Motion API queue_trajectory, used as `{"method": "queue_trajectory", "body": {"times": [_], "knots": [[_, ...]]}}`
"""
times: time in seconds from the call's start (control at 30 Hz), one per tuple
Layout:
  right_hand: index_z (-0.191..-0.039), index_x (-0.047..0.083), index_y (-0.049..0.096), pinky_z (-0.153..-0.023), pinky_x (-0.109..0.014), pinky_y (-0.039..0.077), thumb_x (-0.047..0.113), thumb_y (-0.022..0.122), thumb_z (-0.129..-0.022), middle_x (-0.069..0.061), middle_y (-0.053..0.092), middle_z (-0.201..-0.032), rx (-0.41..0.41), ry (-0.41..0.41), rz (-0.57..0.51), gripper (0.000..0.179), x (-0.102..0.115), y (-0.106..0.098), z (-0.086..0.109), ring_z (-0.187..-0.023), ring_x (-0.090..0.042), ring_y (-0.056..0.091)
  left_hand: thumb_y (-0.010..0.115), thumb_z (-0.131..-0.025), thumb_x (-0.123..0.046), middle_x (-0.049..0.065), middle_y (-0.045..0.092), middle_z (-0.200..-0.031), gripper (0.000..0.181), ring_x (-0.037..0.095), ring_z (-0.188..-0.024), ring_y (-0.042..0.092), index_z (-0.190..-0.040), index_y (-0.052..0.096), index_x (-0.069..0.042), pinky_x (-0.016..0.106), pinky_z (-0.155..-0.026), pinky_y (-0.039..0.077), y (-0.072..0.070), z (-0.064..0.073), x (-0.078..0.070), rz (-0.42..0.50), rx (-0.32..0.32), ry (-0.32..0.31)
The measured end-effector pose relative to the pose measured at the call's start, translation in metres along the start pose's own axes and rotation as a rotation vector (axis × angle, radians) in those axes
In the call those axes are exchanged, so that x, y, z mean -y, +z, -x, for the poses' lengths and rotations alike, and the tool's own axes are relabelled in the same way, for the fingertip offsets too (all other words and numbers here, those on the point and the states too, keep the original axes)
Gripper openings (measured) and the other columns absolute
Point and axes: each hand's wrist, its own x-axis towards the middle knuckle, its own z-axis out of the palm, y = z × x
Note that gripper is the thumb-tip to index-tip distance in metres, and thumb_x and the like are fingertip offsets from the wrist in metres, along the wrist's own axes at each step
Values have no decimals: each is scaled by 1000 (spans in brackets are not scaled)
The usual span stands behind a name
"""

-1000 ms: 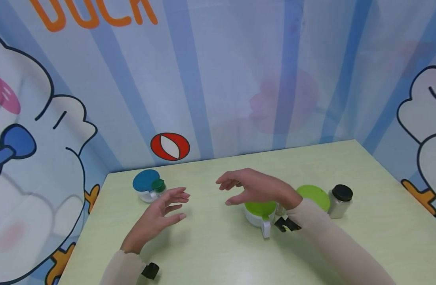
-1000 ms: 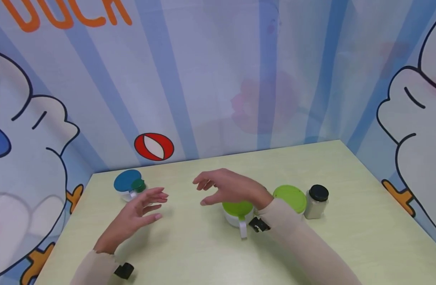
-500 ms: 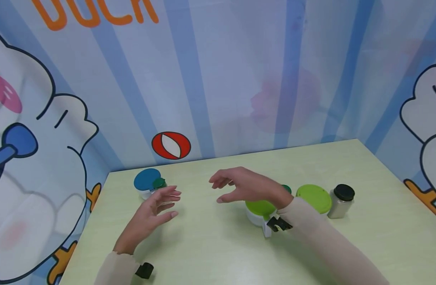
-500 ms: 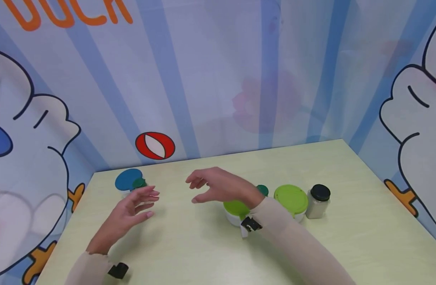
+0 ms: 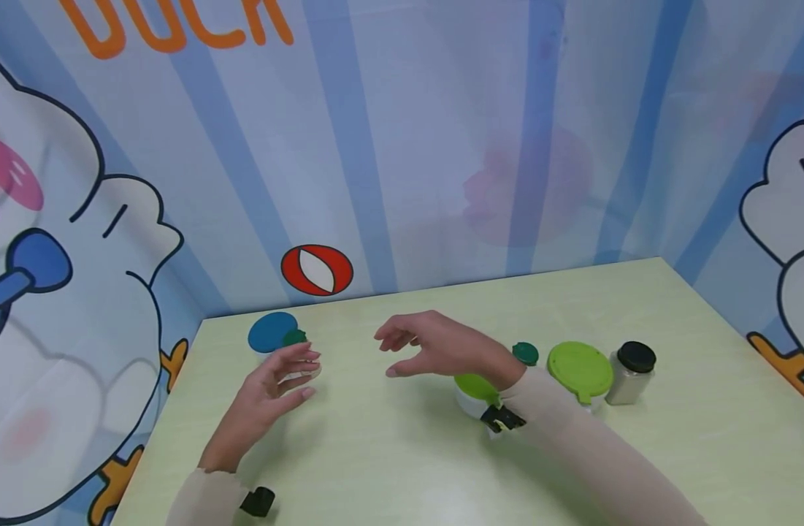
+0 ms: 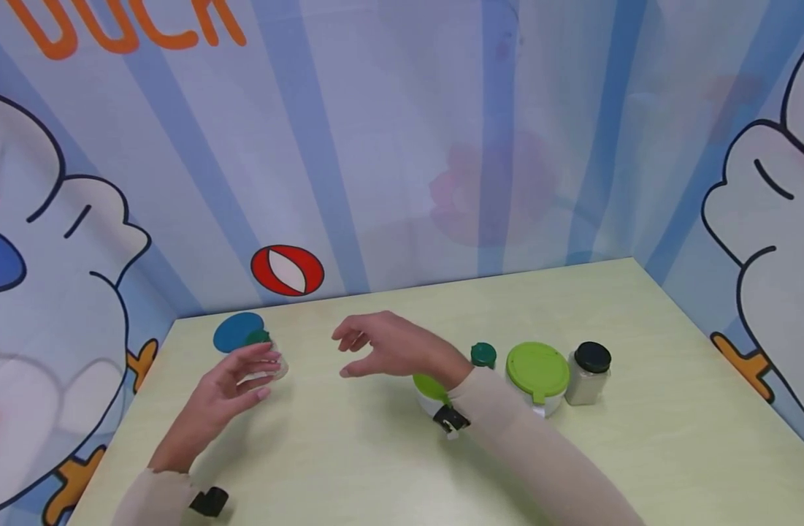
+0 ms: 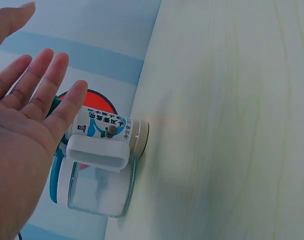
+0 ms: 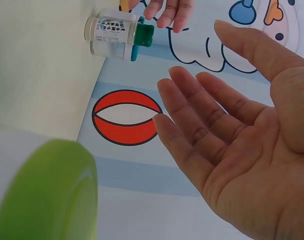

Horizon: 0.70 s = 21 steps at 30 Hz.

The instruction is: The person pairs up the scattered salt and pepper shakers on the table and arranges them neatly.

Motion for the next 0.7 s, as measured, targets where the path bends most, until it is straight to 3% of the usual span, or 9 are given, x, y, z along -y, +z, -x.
{"method": "queue_trajectory", "body": {"times": [0.17, 0.4, 0.7], "knots": [[-133, 11, 60, -103, -37, 52, 22, 80, -89, 1, 69, -120, -1, 5, -20, 49, 1, 3, -5, -113, -16, 67, 73, -95, -17, 16, 51, -148, 63, 33, -131, 55, -151, 42, -14, 32, -103, 51, -5, 2, 3, 23, -14, 25], [-134, 12, 60, -103, -35, 51, 21, 79, -89, 3, 69, -120, -1, 29, -25, 50, 1, 9, -9, -114, -14, 67, 69, -97, -11, 13, 52, -146, 60, 29, -129, 55, -150, 42, -12, 20, -98, 51, -12, 6, 6, 26, -60, 10], [-136, 13, 59, -104, -34, 51, 21, 79, -90, 1, 67, -125, 0, 39, -63, 52, 3, 13, -14, -115, -15, 67, 67, -98, -10, 15, 52, -145, 58, 22, -126, 58, -150, 42, -11, 20, -96, 52, -19, 9, 14, 37, -81, 18]]}}
